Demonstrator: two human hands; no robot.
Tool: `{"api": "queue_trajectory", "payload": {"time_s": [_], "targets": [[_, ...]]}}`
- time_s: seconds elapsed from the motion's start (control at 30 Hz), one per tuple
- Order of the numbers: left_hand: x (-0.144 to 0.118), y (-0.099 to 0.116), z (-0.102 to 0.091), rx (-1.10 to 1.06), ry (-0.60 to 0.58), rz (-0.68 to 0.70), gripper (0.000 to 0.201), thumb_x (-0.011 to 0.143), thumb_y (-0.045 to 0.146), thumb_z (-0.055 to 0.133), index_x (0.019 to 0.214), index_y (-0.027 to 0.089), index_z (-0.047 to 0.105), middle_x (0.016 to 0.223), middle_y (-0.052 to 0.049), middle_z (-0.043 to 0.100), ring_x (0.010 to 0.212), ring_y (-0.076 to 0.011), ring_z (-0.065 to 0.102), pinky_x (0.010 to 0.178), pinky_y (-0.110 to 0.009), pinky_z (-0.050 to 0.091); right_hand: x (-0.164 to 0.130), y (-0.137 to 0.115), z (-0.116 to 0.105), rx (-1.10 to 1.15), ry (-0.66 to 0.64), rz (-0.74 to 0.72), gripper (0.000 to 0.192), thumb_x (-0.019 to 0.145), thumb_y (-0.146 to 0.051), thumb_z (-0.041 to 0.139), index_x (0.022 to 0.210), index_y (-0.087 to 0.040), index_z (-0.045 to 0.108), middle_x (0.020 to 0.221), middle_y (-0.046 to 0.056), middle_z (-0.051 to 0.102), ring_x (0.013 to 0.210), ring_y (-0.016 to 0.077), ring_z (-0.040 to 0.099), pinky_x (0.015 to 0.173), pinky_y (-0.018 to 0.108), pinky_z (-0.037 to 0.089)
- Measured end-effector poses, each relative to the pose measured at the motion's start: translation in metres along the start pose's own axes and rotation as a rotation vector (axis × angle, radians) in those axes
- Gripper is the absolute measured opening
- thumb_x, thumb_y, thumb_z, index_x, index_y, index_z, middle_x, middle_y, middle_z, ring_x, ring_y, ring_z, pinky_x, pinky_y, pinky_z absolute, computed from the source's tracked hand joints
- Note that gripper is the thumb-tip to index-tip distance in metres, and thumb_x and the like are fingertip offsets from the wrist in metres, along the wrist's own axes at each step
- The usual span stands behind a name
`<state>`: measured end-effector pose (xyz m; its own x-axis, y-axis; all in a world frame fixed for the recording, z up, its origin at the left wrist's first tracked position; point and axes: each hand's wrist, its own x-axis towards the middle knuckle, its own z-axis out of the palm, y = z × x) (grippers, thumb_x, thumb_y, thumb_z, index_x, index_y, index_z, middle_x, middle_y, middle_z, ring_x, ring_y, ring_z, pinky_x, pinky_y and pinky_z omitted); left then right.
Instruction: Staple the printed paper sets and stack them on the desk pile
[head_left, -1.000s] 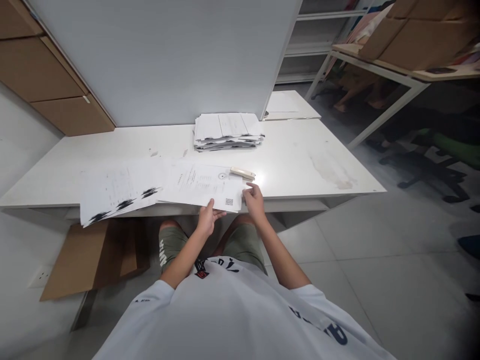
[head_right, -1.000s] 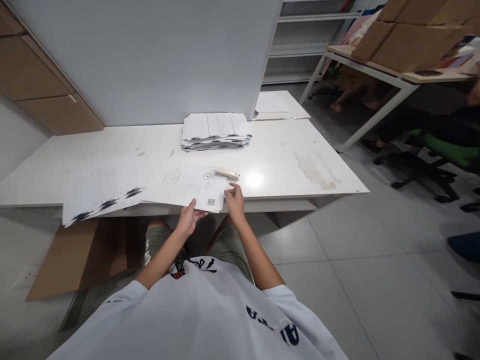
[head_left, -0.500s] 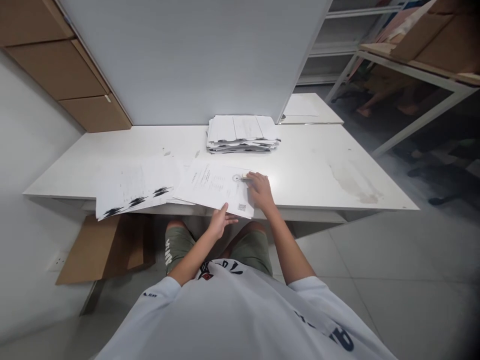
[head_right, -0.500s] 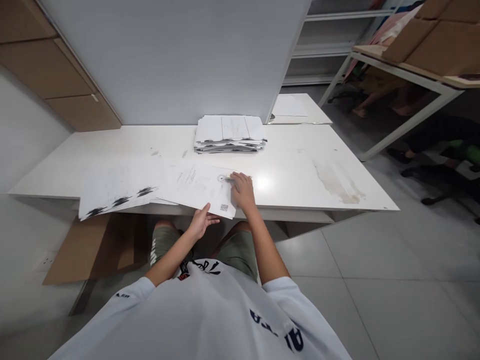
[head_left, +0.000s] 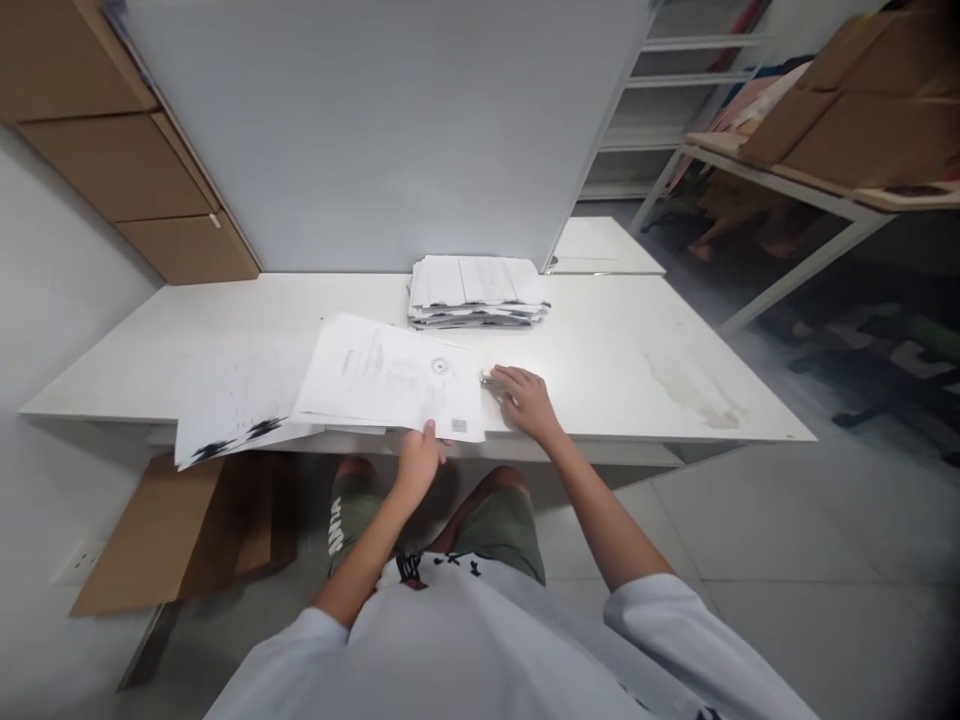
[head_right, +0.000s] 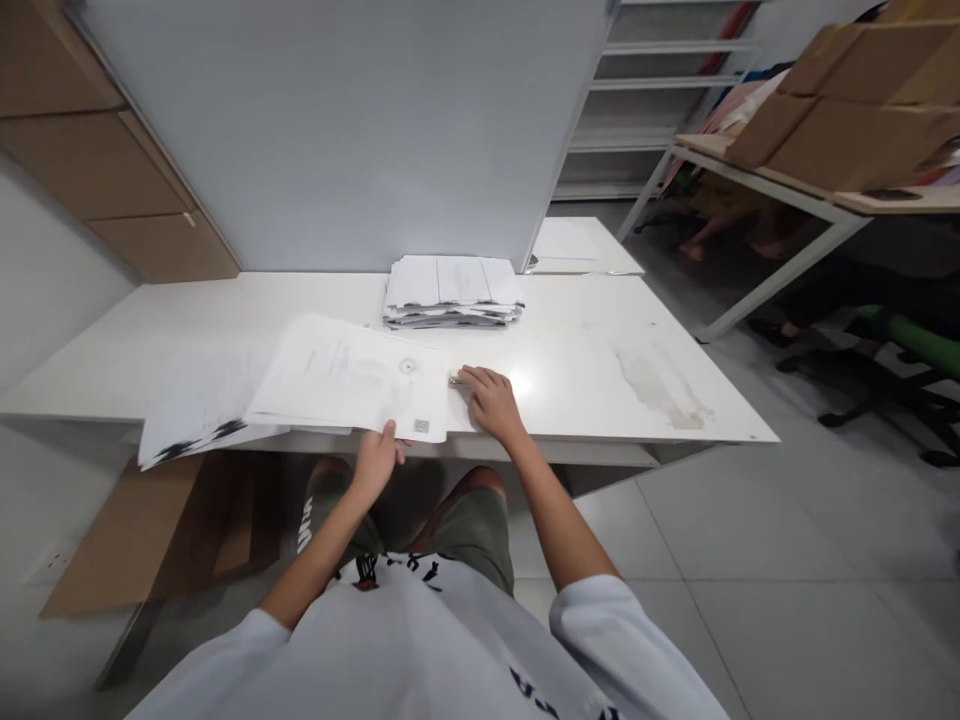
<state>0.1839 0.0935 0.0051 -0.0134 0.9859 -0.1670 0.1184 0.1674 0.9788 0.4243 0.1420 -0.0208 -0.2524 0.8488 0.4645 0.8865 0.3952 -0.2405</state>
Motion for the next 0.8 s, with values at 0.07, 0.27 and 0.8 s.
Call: {"api": "queue_trajectory", "payload": {"time_s": [0.07,0.27,0.8], "targets": [[0.021,0.028,-0.007,0.004,0.013,0.076,0.047,0.096,0.033,0.042,0.054,0.016,0.055,0.044,-0.003,0.056,0.035,-0.0095,0.042,0.041,-0.021,0.032,0.001,-0.001,0.006,-0.060,0.034,0.056,0.060,0.085,-0.018,0.045,0.145,-0.016,0.041,0.151,0.011,0.041,0.136,0.0279,0.037,0.111,0.047,0.031],[0.139,0.138,0.051,-0.382,-0.082,0.061,0.028,0.099,0.020,0.043,0.074,0.014,0.054,0.050,0.001,0.054,0.037,-0.0055,0.038,0.039,-0.016,0.024,0.008,0.001,0.020,-0.085,0.032,0.212,0.066,0.089,-0.030,0.043,0.151,-0.013,0.027,0.157,0.017,0.025,0.142,0.0346,0.026,0.113,0.056,0.028],[0.095,0.069,0.114,-0.226,-0.062,-0.004,0.018,0.085,0.004,0.059,0.090,0.021,0.058,0.075,0.001,0.057,0.070,-0.0130,0.055,0.076,-0.026,0.045,-0.004,0.011,0.017,0.008,0.036,0.139,0.055,0.087,-0.031,0.046,0.138,-0.010,0.045,0.132,0.020,0.052,0.123,0.0340,0.045,0.104,0.052,0.041]]}}
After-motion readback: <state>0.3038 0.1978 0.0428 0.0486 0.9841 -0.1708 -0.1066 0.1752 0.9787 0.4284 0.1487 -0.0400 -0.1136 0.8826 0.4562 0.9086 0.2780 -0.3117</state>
